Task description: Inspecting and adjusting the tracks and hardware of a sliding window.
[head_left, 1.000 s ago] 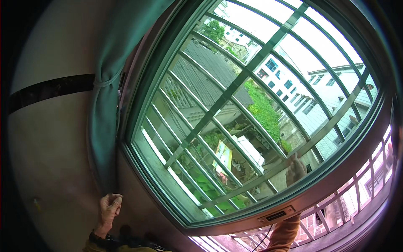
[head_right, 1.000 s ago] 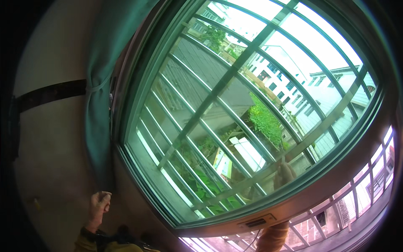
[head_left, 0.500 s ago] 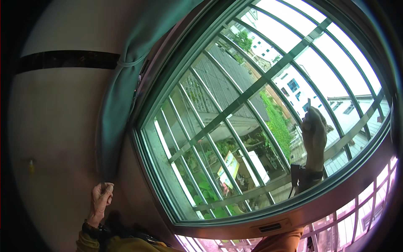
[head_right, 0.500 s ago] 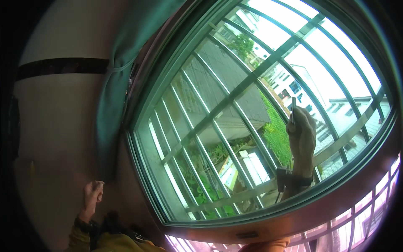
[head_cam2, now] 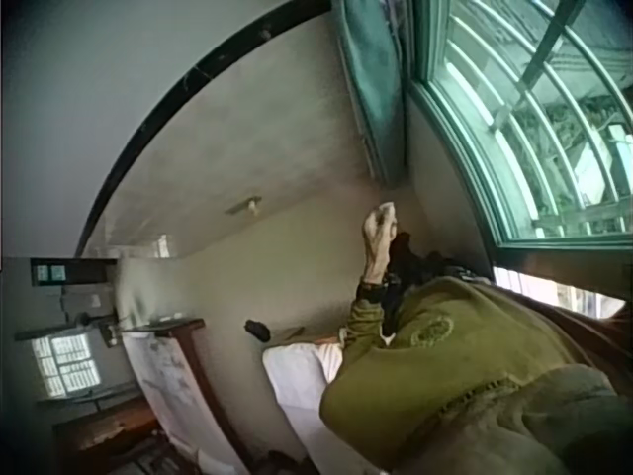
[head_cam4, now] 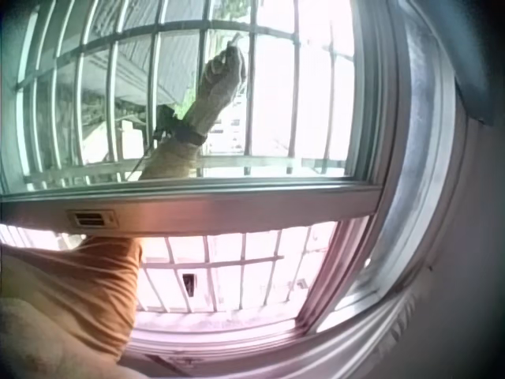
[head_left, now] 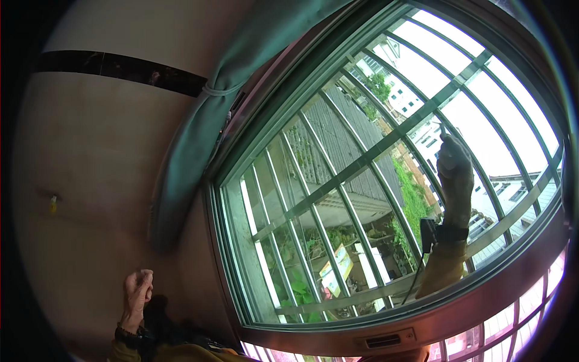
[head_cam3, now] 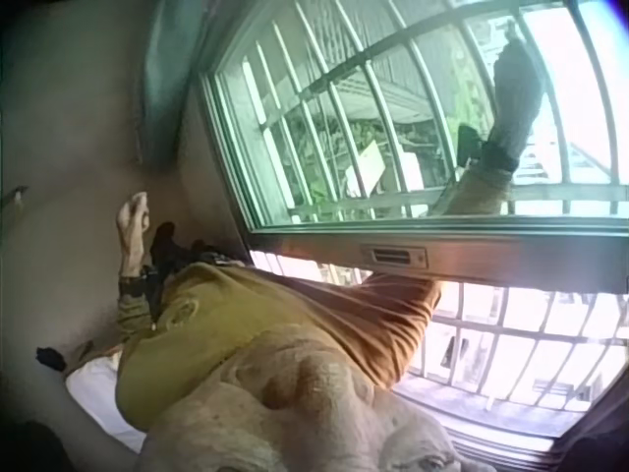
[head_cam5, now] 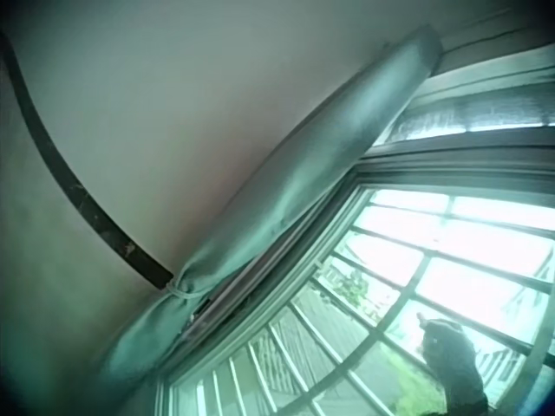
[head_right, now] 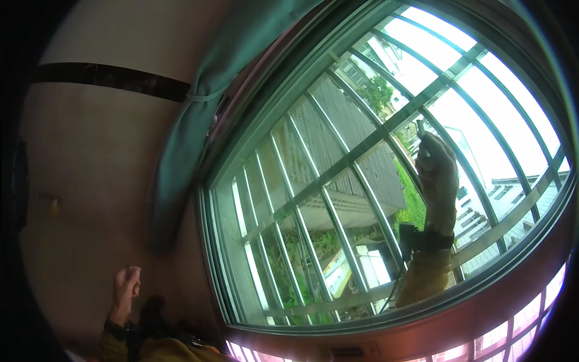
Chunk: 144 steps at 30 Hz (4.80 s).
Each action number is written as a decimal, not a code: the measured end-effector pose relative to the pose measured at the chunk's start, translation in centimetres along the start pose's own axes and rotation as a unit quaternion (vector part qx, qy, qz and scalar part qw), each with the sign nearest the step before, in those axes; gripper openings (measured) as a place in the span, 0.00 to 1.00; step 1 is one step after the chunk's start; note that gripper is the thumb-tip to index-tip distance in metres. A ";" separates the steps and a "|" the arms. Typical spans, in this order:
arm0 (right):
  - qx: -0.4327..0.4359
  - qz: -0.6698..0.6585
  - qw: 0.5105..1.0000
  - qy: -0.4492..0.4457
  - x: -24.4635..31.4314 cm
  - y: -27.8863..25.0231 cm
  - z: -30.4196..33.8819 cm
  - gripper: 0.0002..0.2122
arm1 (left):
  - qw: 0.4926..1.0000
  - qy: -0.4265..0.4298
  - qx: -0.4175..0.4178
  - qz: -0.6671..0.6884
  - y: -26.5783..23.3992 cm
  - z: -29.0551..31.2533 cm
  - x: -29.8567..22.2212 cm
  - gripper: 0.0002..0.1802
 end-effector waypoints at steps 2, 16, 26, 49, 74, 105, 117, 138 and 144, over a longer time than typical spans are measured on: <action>0.013 -0.022 0.999 0.048 -1.4 0.5 0.5 0.07 | 1.000 0.007 -0.006 -0.001 -0.3 -0.1 0.4 0.10; 0.015 -0.058 0.998 0.029 -4.7 1.3 2.6 0.07 | 0.999 0.005 0.036 0.014 1.9 -1.9 0.1 0.11; 0.031 -0.026 0.986 0.162 -5.0 3.7 3.3 0.07 | 0.999 0.001 0.034 0.010 1.4 -1.7 0.8 0.12; 0.010 0.095 0.994 0.059 -2.7 2.7 3.6 0.07 | 0.998 -0.008 0.055 0.017 3.5 -2.7 0.3 0.13; 0.048 -0.267 0.955 0.118 -5.6 5.1 3.2 0.06 | 0.998 -0.010 0.065 -0.002 4.3 -2.9 0.1 0.12; 0.035 -0.169 0.972 0.160 -5.2 4.4 4.7 0.09 | 0.994 -0.054 0.092 0.032 5.2 -3.8 2.5 0.10; 0.041 -0.154 0.975 0.155 -5.5 4.8 5.2 0.08 | 0.995 -0.045 0.090 0.025 5.6 -4.5 2.4 0.12; -0.010 0.277 0.958 -0.077 -3.2 3.9 8.0 0.07 | 0.989 -0.047 0.137 0.005 7.7 -6.8 2.4 0.12; 0.016 -0.219 0.930 0.295 -9.4 8.2 11.7 0.07 | 0.988 -0.072 0.139 0.002 7.1 -8.1 2.5 0.11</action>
Point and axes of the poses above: each hand's wrist, its own z-axis away from the middle knuckle, its own y-axis out of the palm, x = y × z, the point moved 4 cm from there along -z, towards the middle knuckle, and after that the axes turned 6 degrees about z, right-handed, at the moved point
